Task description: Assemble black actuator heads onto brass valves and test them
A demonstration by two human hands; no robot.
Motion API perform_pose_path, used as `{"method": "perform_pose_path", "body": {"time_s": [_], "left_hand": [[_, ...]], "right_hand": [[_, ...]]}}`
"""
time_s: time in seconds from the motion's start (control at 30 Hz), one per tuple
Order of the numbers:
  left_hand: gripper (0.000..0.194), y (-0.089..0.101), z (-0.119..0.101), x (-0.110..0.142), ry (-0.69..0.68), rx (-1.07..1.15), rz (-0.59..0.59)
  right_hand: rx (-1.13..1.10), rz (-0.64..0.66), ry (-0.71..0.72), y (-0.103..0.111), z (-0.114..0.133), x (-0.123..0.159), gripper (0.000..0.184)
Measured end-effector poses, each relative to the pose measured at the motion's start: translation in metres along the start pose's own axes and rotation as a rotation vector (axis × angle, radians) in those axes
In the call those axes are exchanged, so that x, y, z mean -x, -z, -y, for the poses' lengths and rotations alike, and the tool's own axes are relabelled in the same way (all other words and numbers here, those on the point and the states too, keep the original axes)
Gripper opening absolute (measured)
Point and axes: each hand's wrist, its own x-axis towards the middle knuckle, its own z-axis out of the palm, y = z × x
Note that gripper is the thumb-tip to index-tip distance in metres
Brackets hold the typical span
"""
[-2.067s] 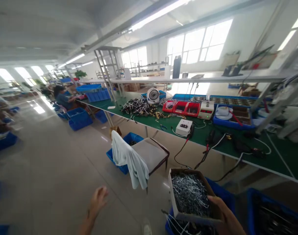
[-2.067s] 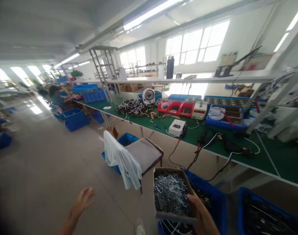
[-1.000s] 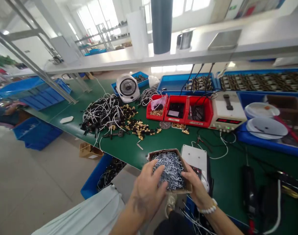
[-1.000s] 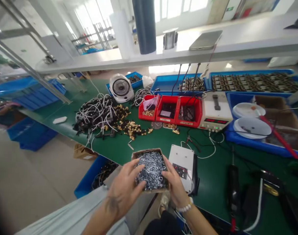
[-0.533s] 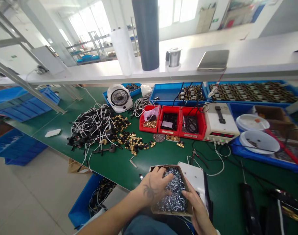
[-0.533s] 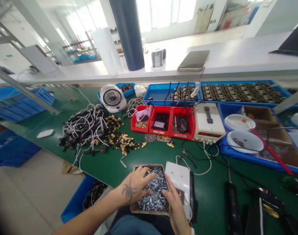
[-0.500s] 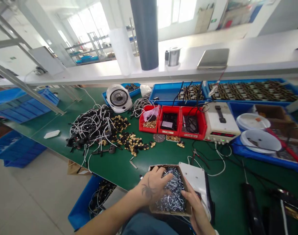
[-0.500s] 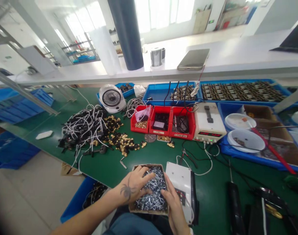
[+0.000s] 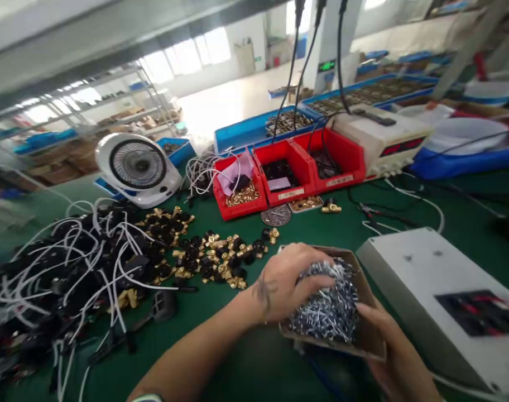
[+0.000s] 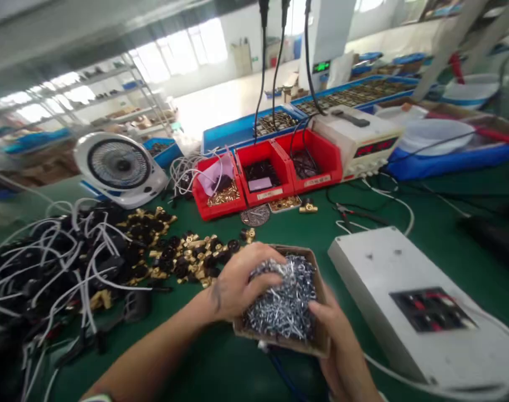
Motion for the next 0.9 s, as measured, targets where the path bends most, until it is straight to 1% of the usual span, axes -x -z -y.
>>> {"method": "perform_pose_path", "body": {"time_s": [0.03,0.1,0.17,0.2,0.27,0.33,0.4,0.47,0.57,0.6,0.67,0.73,0.8,0.83,0.9], "left_hand": [[0.031,0.002,0.002,0.001,0.053,0.092,-0.056],[0.028,0.006,0.004,0.001,0.179,0.247,-0.212],[0.028,0.011,0.008,0.001,0.262,0.336,-0.363],[0.031,0.013,0.012,0.002,0.286,0.353,-0.419],[0.038,0.015,0.027,0.004,0.329,0.345,-0.475],[0.041,0.011,0.046,0.01,0.386,0.296,-0.491],[0.038,0.003,0.063,0.021,0.441,0.208,-0.47],[0.03,-0.008,0.075,0.033,0.473,0.1,-0.407],[0.019,-0.024,0.079,0.048,0.463,-0.066,-0.274],[0.021,-0.029,0.078,0.052,0.45,-0.114,-0.231],[0.036,-0.034,0.076,0.058,0.424,-0.194,-0.16],[0.052,-0.037,0.075,0.062,0.398,-0.255,-0.11],[0.062,-0.037,0.076,0.066,0.367,-0.307,-0.072],[0.062,-0.036,0.077,0.067,0.348,-0.33,-0.056],[0.054,-0.035,0.08,0.069,0.286,-0.37,-0.017]], "right_hand": [[-0.014,-0.059,0.024,-0.005,-0.003,0.005,0.05],[-0.011,-0.176,0.034,-0.011,-0.007,0.016,0.035],[-0.008,-0.306,0.039,-0.013,-0.01,0.026,0.022],[-0.014,-0.364,0.055,-0.014,-0.01,0.031,0.018],[-0.032,-0.437,0.102,-0.015,-0.009,0.038,0.016],[-0.051,-0.458,0.151,-0.018,-0.007,0.045,0.016],[-0.071,-0.466,0.186,-0.02,-0.004,0.05,0.017],[-0.101,-0.473,0.224,-0.021,-0.001,0.054,0.014],[-0.137,-0.471,0.27,-0.02,0.001,0.058,0.011],[-0.144,-0.476,0.283,-0.02,0.002,0.06,0.011],[-0.157,-0.475,0.3,-0.022,0.004,0.063,0.013],[-0.168,-0.465,0.307,-0.025,0.006,0.066,0.014],[-0.159,-0.446,0.308,-0.031,0.008,0.066,0.017],[-0.144,-0.442,0.306,-0.035,0.008,0.065,0.018],[-0.107,-0.428,0.291,-0.046,0.009,0.059,0.019]]}}
